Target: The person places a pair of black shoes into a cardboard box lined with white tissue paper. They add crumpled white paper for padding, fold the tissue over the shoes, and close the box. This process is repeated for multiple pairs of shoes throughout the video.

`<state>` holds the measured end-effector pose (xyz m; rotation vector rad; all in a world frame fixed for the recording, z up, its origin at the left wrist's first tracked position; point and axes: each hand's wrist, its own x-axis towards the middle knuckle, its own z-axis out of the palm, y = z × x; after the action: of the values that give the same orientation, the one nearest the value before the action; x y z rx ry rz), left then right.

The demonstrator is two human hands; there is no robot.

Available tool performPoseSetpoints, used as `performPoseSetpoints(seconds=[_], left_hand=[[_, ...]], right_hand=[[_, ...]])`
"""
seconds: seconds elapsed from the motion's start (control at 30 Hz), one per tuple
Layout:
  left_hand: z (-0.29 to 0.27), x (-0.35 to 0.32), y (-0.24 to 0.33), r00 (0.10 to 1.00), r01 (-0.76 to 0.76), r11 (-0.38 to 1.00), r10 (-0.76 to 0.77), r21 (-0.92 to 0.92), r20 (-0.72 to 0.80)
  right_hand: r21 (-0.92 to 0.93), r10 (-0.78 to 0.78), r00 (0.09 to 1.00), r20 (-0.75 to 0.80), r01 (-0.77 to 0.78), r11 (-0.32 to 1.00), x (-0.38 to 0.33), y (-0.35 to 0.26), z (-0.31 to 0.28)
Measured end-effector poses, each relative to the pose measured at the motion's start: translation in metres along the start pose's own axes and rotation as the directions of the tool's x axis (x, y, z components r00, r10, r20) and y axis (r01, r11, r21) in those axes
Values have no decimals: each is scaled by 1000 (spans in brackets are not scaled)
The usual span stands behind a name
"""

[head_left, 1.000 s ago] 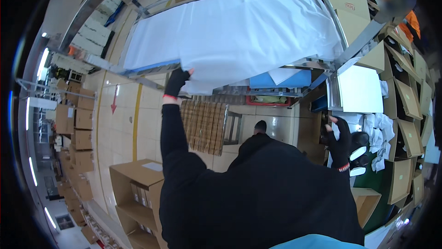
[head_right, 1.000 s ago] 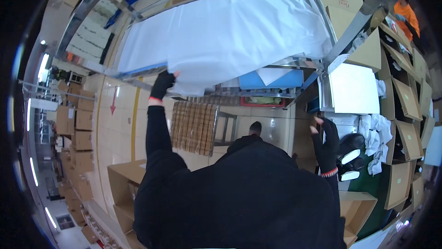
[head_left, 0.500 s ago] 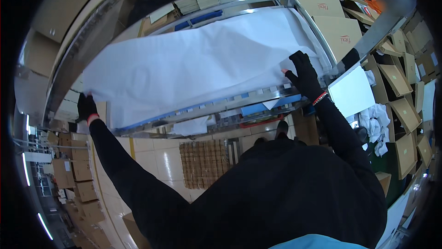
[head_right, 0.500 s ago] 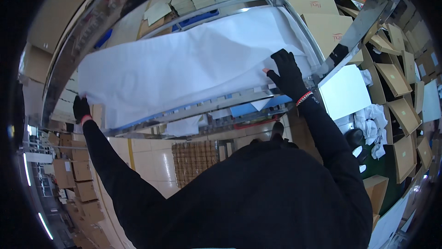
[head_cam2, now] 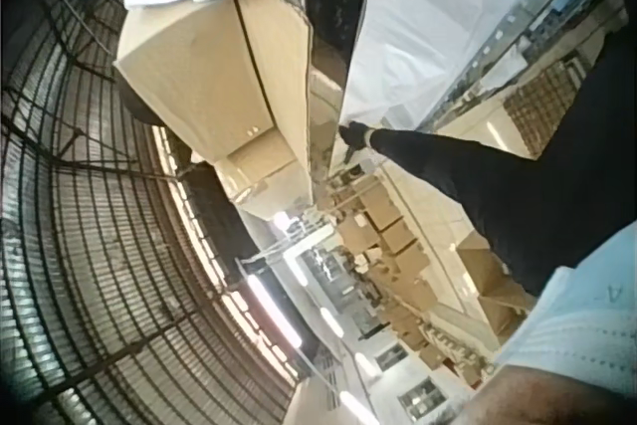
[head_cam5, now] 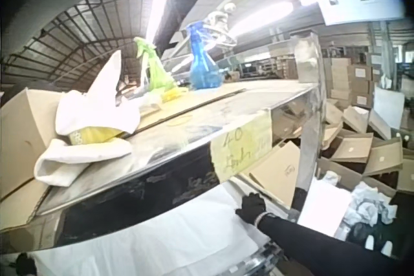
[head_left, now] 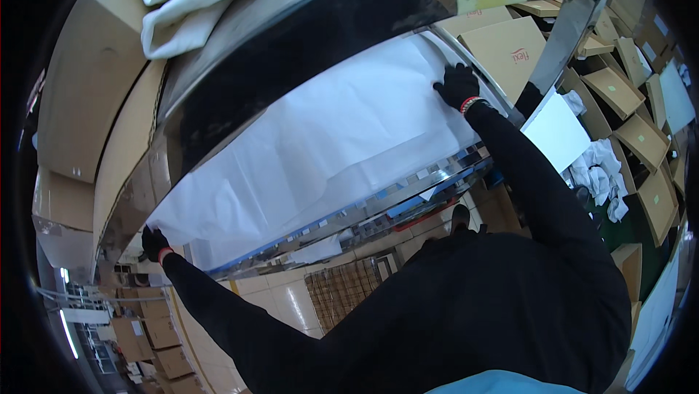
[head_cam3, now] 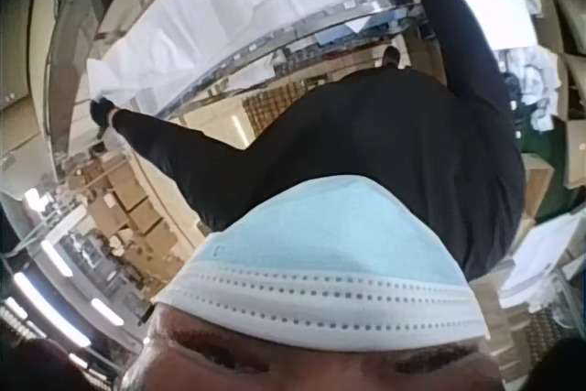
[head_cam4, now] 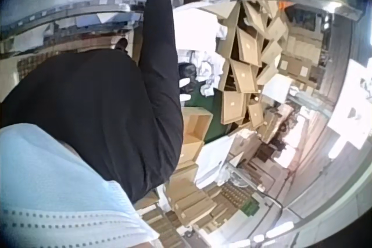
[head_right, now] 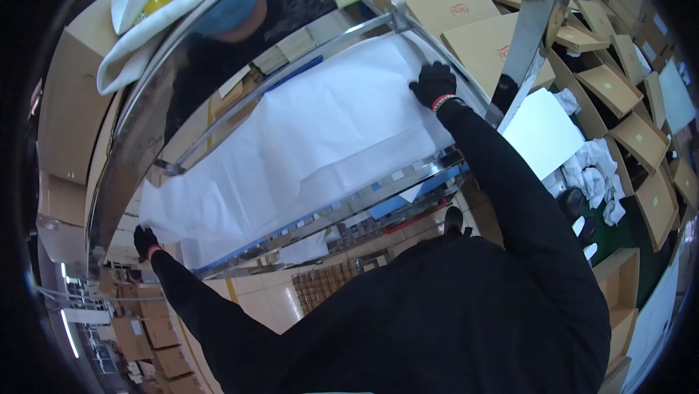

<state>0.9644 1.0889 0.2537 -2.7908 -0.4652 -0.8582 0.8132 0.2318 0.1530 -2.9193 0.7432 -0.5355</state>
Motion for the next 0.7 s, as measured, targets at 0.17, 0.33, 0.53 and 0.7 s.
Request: performPoseSetpoints(seconds=[0.17, 0.33, 0.53, 0.7], left_hand=[[6, -5, -15, 999, -2, 999, 4, -33, 43], [14, -35, -10, 977, 14, 991, -41, -130, -208], [37, -44, 43, 999, 27, 999, -28, -22, -44], [45, -14, 66, 977, 204, 969, -192, 140, -94]], right_hand=[[-31, -117, 993, -32, 116, 993, 5, 8, 27], [-175, -74, 978, -194, 39, 984, 6, 32, -13], [-222, -355, 931, -84, 329, 918, -39, 30, -21], [158, -554, 832, 28, 544, 824, -50, 40, 6]])
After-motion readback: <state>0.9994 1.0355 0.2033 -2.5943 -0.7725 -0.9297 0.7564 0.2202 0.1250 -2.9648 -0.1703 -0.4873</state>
